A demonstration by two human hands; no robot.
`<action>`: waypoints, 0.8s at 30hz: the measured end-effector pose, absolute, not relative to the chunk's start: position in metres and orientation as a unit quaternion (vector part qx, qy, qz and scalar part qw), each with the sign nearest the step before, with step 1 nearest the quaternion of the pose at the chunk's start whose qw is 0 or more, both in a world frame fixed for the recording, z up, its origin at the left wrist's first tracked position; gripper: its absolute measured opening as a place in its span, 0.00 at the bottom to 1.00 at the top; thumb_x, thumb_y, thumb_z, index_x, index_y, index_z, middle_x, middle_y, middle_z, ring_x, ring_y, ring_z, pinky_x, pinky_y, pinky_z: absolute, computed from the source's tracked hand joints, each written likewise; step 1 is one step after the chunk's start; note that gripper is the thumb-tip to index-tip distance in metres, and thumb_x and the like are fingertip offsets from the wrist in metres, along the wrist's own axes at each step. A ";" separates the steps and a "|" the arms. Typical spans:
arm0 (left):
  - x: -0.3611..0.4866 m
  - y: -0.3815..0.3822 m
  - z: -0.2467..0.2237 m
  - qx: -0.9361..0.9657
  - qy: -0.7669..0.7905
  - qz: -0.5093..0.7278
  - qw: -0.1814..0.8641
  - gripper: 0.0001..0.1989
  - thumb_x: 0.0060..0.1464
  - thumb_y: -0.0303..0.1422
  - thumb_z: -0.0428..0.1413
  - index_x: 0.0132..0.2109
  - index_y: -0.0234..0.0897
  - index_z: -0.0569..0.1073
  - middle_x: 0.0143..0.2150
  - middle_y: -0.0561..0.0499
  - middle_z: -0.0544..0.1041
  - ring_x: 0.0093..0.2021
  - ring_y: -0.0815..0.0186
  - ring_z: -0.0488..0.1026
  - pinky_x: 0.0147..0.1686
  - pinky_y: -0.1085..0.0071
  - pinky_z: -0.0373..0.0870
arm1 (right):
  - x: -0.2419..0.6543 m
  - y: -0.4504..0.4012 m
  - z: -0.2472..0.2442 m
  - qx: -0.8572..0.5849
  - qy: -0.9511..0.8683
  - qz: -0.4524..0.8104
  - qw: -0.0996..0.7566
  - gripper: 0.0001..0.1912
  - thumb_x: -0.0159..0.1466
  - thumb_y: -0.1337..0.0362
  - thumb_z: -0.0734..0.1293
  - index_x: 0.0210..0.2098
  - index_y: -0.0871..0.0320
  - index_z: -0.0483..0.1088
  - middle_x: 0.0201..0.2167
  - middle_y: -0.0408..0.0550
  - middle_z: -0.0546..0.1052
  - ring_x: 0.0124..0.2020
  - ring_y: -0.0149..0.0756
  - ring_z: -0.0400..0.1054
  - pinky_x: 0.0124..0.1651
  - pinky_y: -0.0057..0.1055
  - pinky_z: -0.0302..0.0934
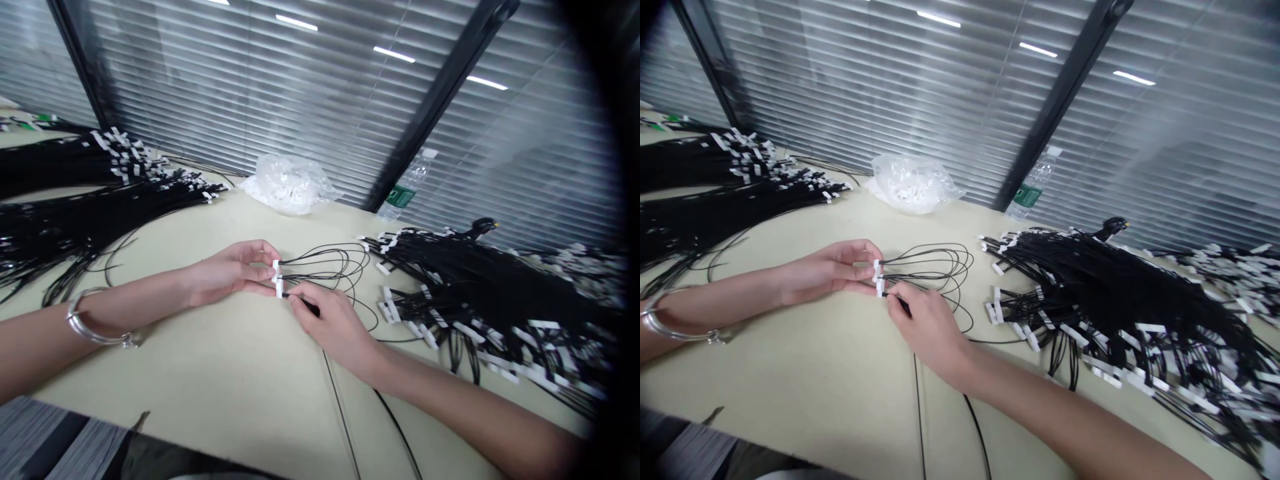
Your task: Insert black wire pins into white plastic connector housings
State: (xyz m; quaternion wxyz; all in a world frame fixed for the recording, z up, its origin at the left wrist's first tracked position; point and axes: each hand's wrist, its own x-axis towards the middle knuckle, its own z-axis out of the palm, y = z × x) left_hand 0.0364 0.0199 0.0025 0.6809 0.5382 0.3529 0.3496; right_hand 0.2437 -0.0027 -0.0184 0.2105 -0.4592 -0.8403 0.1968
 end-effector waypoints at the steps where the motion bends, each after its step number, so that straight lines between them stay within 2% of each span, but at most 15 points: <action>1: 0.036 0.020 0.003 0.534 0.351 0.351 0.685 0.07 0.52 0.26 0.55 0.40 0.34 0.67 0.41 0.50 0.71 0.43 0.61 0.73 0.52 0.56 0.67 | 0.244 -0.003 -0.019 -0.458 -0.842 0.192 0.212 0.11 0.65 0.60 0.55 0.37 0.51 0.67 0.25 0.37 0.71 0.25 0.24 0.60 0.29 0.23 0.49; 11: 0.036 0.017 0.004 0.499 0.352 0.326 0.722 0.07 0.52 0.25 0.56 0.40 0.33 0.67 0.42 0.49 0.72 0.45 0.60 0.73 0.54 0.58 0.66 | 0.242 -0.002 -0.019 -0.444 -0.851 0.178 0.217 0.11 0.64 0.62 0.55 0.36 0.55 0.68 0.31 0.40 0.74 0.28 0.25 0.65 0.33 0.23 0.53; 16: 0.036 0.018 0.002 0.487 0.362 0.317 0.729 0.09 0.52 0.26 0.56 0.42 0.36 0.67 0.48 0.47 0.71 0.48 0.61 0.72 0.54 0.59 0.65 | 0.243 -0.003 -0.018 -0.441 -0.853 0.177 0.215 0.11 0.65 0.62 0.55 0.35 0.55 0.68 0.30 0.40 0.74 0.30 0.26 0.66 0.35 0.23 0.54; 19: 0.035 0.019 0.002 0.504 0.367 0.300 0.722 0.12 0.53 0.28 0.56 0.45 0.37 0.65 0.45 0.47 0.73 0.47 0.63 0.73 0.53 0.60 0.65 | 0.243 -0.004 -0.019 -0.440 -0.855 0.173 0.213 0.12 0.65 0.62 0.55 0.35 0.55 0.68 0.29 0.40 0.73 0.28 0.26 0.65 0.34 0.23 0.54; 21: 0.035 0.018 0.003 0.532 0.371 0.298 0.700 0.12 0.53 0.29 0.56 0.45 0.37 0.65 0.40 0.49 0.75 0.44 0.63 0.74 0.51 0.59 0.67 | 0.243 -0.004 -0.019 -0.441 -0.857 0.165 0.209 0.11 0.65 0.61 0.55 0.33 0.55 0.67 0.27 0.39 0.72 0.27 0.25 0.63 0.32 0.23 0.53; 24: 0.036 0.015 0.009 0.572 0.400 0.296 0.652 0.12 0.52 0.33 0.56 0.44 0.38 0.65 0.38 0.48 0.75 0.42 0.60 0.74 0.41 0.59 0.73 | 0.243 -0.004 -0.019 -0.436 -0.861 0.155 0.210 0.11 0.65 0.62 0.55 0.32 0.56 0.66 0.27 0.39 0.72 0.26 0.24 0.62 0.32 0.22 0.52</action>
